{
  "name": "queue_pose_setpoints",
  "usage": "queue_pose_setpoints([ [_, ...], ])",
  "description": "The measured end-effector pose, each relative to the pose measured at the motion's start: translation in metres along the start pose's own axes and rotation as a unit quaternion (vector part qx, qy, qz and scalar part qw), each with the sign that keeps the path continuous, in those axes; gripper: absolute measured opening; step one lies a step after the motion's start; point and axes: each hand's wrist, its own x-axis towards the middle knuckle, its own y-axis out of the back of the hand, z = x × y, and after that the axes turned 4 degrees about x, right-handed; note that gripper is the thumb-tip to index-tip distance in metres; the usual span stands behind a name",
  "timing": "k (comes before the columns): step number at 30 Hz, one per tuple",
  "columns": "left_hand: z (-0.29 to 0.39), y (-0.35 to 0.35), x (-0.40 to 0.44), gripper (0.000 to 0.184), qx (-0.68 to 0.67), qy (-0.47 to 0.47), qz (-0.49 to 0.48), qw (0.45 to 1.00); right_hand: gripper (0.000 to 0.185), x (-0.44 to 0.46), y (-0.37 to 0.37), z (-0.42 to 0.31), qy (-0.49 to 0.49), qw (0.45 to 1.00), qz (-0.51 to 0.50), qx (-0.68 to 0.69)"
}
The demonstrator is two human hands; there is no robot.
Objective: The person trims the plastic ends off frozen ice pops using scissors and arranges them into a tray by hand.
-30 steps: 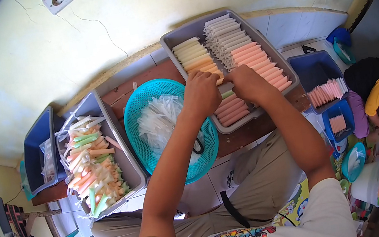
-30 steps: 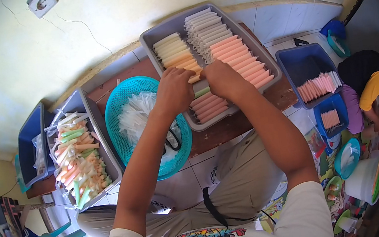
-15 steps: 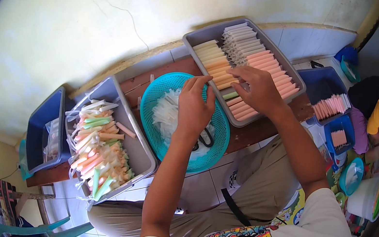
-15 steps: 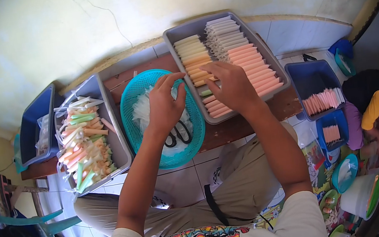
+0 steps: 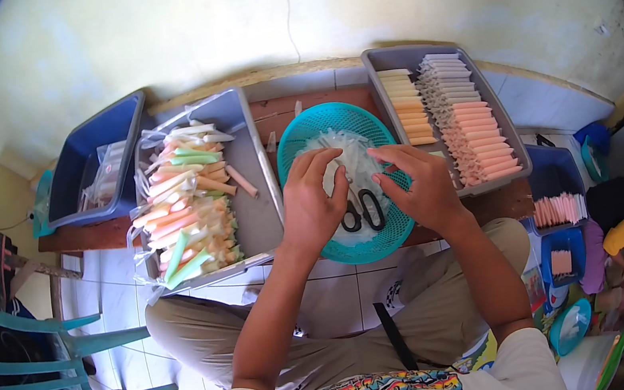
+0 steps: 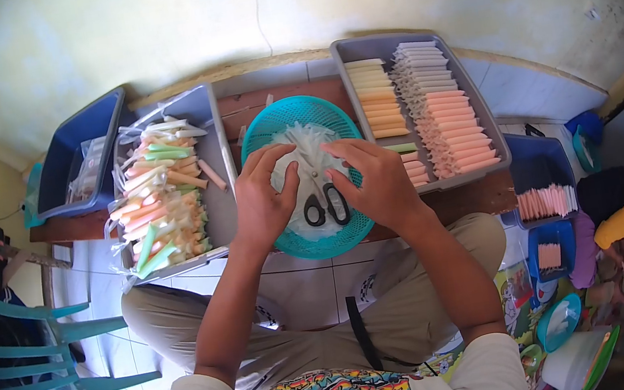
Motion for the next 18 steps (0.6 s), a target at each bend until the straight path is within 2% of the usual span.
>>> queue_pose_setpoints([
  [6, -0.014, 0.039, -0.009, 0.025, 0.022, 0.024, 0.028, 0.999, 0.035, 0.020, -0.029, -0.033, -0.009, 0.997, -0.022, 0.074],
  [12, -0.033, 0.086, -0.011, 0.023, 0.075, 0.041, 0.056, 0.995, 0.036, 0.047, -0.076, -0.058, 0.053, 0.991, -0.015, 0.124],
  [18, -0.060, 0.134, -0.015, 0.023, 0.130, 0.068, 0.080, 0.986, 0.035, 0.077, -0.130, -0.077, 0.050, 0.981, -0.017, 0.186],
])
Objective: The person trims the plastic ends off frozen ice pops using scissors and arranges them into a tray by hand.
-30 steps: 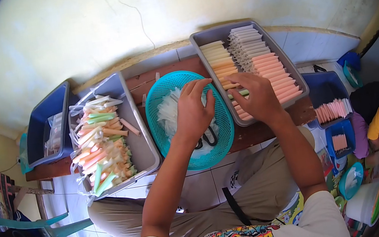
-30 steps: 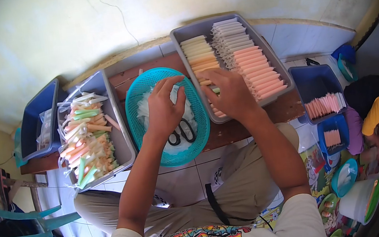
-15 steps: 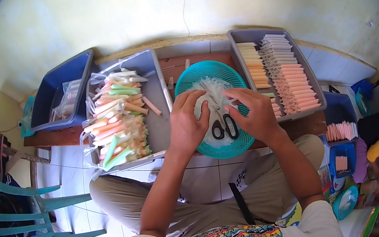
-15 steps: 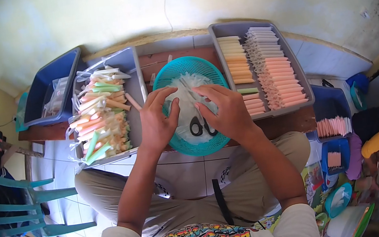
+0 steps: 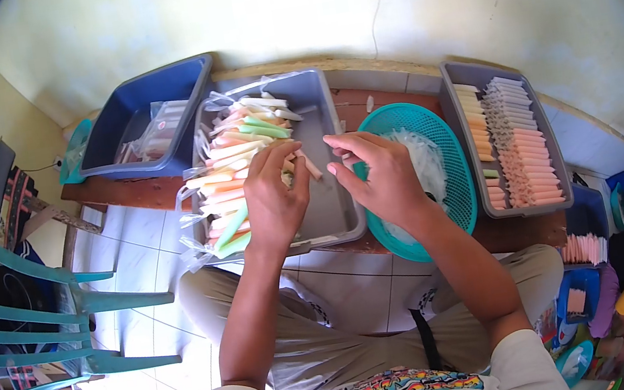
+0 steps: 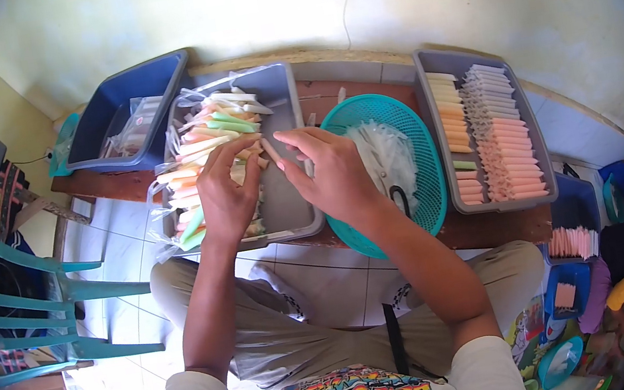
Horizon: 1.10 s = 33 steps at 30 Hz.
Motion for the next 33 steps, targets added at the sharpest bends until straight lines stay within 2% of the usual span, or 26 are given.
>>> queue_pose_setpoints([
  [4, -0.028, 0.018, 0.012, 0.021, 0.034, 0.008, -0.011, 0.999, 0.035, 0.020, -0.038, 0.016, 0.027, 1.000, 0.010, 0.010],
  [11, -0.085, 0.019, 0.050, 0.020, 0.083, -0.033, -0.017, 0.996, 0.035, 0.065, -0.086, 0.053, -0.008, 0.997, -0.038, -0.068],
  [15, -0.113, 0.011, 0.070, 0.018, 0.101, -0.021, -0.051, 0.993, 0.037, 0.081, -0.108, 0.079, -0.013, 0.989, -0.066, -0.133],
  [17, -0.132, 0.004, 0.072, 0.016, 0.151, -0.039, -0.087, 0.984, 0.037, 0.084, -0.116, 0.093, -0.024, 0.982, -0.092, -0.160],
  [20, -0.140, 0.000, 0.069, 0.017, 0.164, -0.028, -0.129, 0.978, 0.038, 0.092, -0.118, 0.108, -0.046, 0.970, -0.139, -0.193],
  [22, -0.144, -0.003, 0.063, 0.017, 0.167, -0.038, -0.121, 0.978, 0.039, 0.091, -0.120, 0.112, -0.055, 0.965, -0.167, -0.196],
  [33, -0.149, -0.001, 0.060, 0.019, 0.152, -0.055, -0.106, 0.981, 0.026, 0.093, -0.121, 0.111, -0.054, 0.970, -0.139, -0.193],
])
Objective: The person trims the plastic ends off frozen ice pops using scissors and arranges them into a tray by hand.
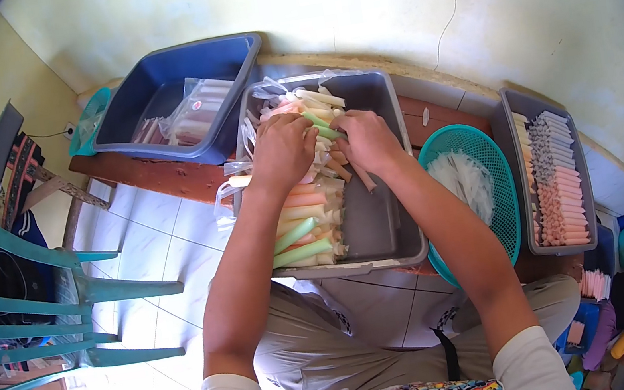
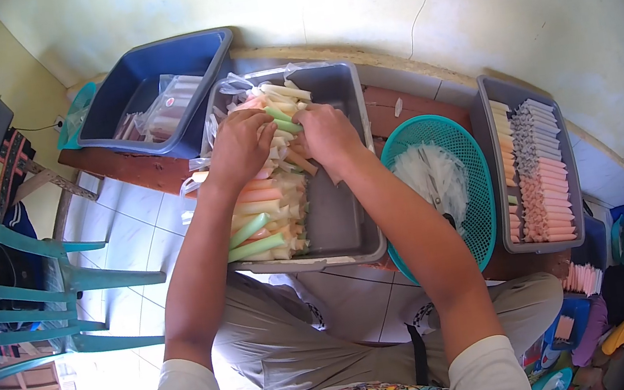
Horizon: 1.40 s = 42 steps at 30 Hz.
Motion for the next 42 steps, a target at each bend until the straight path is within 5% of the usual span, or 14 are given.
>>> queue_pose_setpoints([
  [12, 0.014, 0.017, 0.010, 0.029, -0.011, -0.004, 0.091, 0.996, 0.021, -0.017, 0.014, -0.003, 0.038, 0.991, 0.102, 0.074],
  [24, 0.050, 0.051, 0.013, 0.036, -0.174, 0.027, 0.041, 0.984, 0.022, -0.059, 0.059, -0.034, 0.025, 0.982, 0.111, 0.149],
  [34, 0.100, 0.059, 0.022, 0.038, -0.371, 0.112, -0.006, 0.922, 0.023, -0.095, 0.112, -0.050, 0.036, 0.980, 0.140, 0.137],
  [42, 0.163, 0.013, 0.019, 0.042, -0.513, 0.109, -0.018, 0.851, 0.058, -0.146, 0.155, -0.037, 0.037, 0.979, 0.157, 0.124],
])
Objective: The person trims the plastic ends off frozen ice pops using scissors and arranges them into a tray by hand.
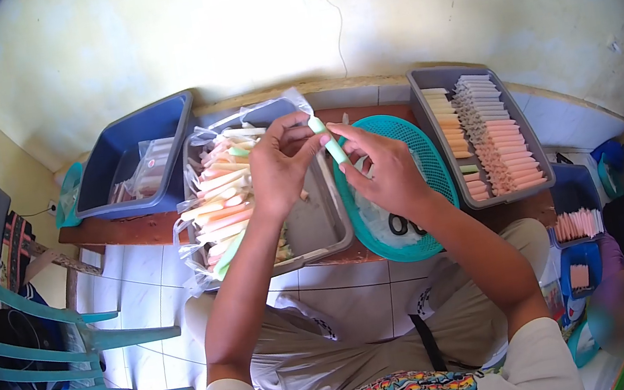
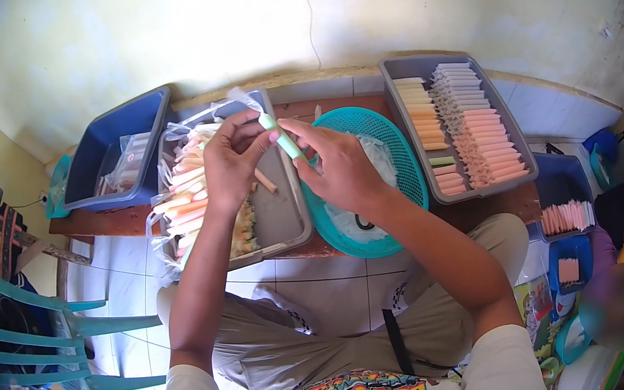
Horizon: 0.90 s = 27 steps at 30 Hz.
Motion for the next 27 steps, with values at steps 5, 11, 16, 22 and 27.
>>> queue_pose_setpoints([
  [5, -0.005, -0.042, -0.017, 0.032, 0.027, 0.033, -0.064, 0.997, 0.058, -0.024, 0.025, 0.013, -0.031, 0.999, 0.012, 0.022],
  [11, -0.017, -0.073, -0.026, 0.032, 0.095, 0.019, -0.104, 0.990, 0.061, -0.044, 0.039, 0.031, -0.077, 0.996, 0.027, 0.040],
  [16, -0.025, -0.082, -0.029, 0.032, 0.079, 0.030, -0.101, 0.991, 0.063, -0.057, 0.043, 0.043, -0.106, 0.993, 0.013, 0.044],
  [22, -0.039, -0.073, -0.031, 0.030, 0.100, 0.030, -0.069, 0.992, 0.062, -0.073, 0.055, 0.047, -0.208, 0.977, -0.022, 0.046],
  [27, -0.038, -0.059, -0.030, 0.033, 0.185, -0.019, -0.052, 0.981, 0.062, -0.097, 0.051, 0.065, -0.241, 0.949, -0.126, -0.162],
])
